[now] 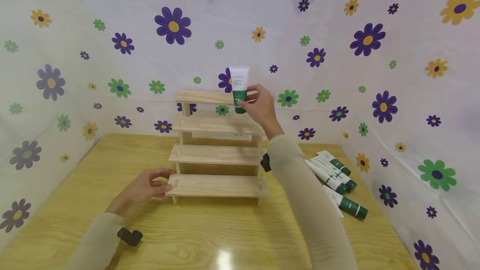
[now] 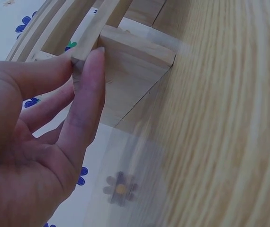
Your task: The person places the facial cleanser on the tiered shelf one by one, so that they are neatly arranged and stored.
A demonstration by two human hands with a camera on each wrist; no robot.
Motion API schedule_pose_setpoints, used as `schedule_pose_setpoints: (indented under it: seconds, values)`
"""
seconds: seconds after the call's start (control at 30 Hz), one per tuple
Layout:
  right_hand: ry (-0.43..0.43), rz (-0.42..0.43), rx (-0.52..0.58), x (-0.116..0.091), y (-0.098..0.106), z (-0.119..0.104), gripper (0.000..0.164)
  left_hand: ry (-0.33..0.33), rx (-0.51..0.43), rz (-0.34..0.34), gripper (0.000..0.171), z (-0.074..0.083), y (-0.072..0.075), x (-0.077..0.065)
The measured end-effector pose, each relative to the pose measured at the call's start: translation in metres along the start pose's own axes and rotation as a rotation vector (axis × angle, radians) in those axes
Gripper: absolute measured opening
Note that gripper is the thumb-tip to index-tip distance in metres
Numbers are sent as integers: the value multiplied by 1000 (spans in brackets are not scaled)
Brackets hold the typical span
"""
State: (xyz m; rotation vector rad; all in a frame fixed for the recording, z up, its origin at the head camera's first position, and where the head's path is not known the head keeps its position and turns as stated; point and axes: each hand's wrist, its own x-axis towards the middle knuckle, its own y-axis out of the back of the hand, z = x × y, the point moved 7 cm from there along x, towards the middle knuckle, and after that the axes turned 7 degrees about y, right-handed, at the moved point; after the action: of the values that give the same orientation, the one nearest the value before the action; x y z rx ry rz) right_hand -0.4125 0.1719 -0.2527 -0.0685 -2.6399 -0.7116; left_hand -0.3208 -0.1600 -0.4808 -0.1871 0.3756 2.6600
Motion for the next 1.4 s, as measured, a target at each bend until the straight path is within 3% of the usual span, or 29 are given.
schedule_pose_setpoints:
  seconds: [0.3,0.57,0.8,1.07,1.4]
  values:
    - [9,13,100,17,-25,-18,50,-1,5,11,62,1,3,-3]
    - [24,23,72,32,-44,-30,49,-33,29,11,59,4,4,-6]
    - [6,39,47,41,-59,-31,50,-57,40,-1,59,5,4,-5]
    - [26,63,157,51,-76,-32,50,-53,38,-4,60,6,3,-4]
    - [26,46,165,54,-96,-28,45,-21,30,-7,61,1,0,0]
